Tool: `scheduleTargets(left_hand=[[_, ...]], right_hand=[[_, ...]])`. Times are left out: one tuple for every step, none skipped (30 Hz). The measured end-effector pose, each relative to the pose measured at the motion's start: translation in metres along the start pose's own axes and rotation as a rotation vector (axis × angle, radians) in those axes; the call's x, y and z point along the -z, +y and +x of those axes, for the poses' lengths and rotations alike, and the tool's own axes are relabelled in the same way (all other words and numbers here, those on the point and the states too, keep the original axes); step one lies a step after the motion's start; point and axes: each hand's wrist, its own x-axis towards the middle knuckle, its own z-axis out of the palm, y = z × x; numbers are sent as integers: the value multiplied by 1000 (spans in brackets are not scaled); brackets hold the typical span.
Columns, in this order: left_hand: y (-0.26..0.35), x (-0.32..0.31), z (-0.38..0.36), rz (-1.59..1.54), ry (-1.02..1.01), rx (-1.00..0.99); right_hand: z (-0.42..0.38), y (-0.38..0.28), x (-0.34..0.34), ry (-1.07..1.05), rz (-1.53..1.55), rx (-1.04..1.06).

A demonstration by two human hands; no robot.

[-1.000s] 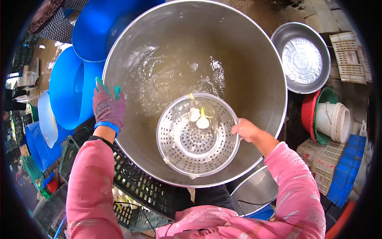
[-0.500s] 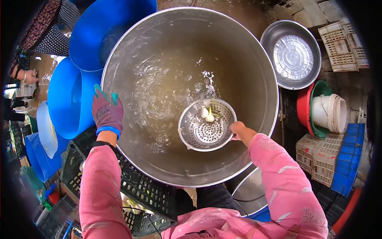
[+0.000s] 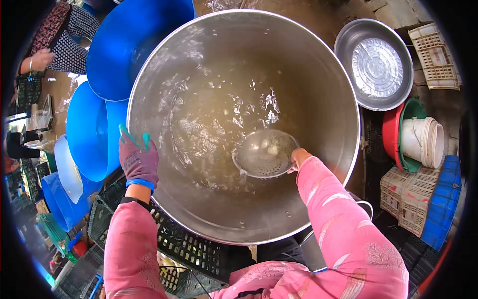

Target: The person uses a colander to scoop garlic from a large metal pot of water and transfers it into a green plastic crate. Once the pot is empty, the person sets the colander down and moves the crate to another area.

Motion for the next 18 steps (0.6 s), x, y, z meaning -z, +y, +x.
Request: scheduleTargets(left_hand=[[-3, -2, 0, 4, 1, -9], [-4, -4, 2, 7, 11, -17], [-5, -4, 3, 1, 14, -21], [-4, -4, 2, -5, 11, -25], [-3, -4, 1, -13, 9, -30], [-3, -5, 1, -23, 22, -41], [-4, -5, 1, -33, 35, -50], [-3, -7, 1, -47, 48, -58], [-5, -10, 2, -66, 57, -69], [-6, -11, 2, -85, 59, -81], [-5, -10, 2, -106, 62, -91], [-5, -10, 1, -124, 64, -101], [-5, -9, 2, -118, 60, -107], [-4, -10, 2, -114, 57, -112], [-4, -10, 2, -110, 55, -115], [-4, -11, 2, -118, 50, -104], [-4, -11, 2, -126, 44, -94], [-4, -12, 1, -135, 38, -82]], right_hand=[[4, -1, -3, -17, 68, -29], [3, -7, -6, -34, 136, -49], [11, -11, -8, -59, 171, -43], [19, -11, -10, -83, 206, -42], [26, -11, -11, -105, 242, -41], [34, -13, -12, -120, 263, -32], [20, -15, -11, -135, 282, -23], [12, -19, -10, -146, 303, -14], [27, -24, -11, -210, 358, -58], [48, -30, -12, -274, 414, -102], [53, -34, -14, -336, 469, -145], [58, -36, -18, -309, 515, -57], [48, -37, -24, -283, 560, 31], [39, -38, -28, -253, 605, 121], [44, -39, -30, -206, 635, 176], [48, -41, -35, -161, 666, 231], [52, -42, -38, -114, 697, 284], [55, -43, -41, -125, 692, 348]])
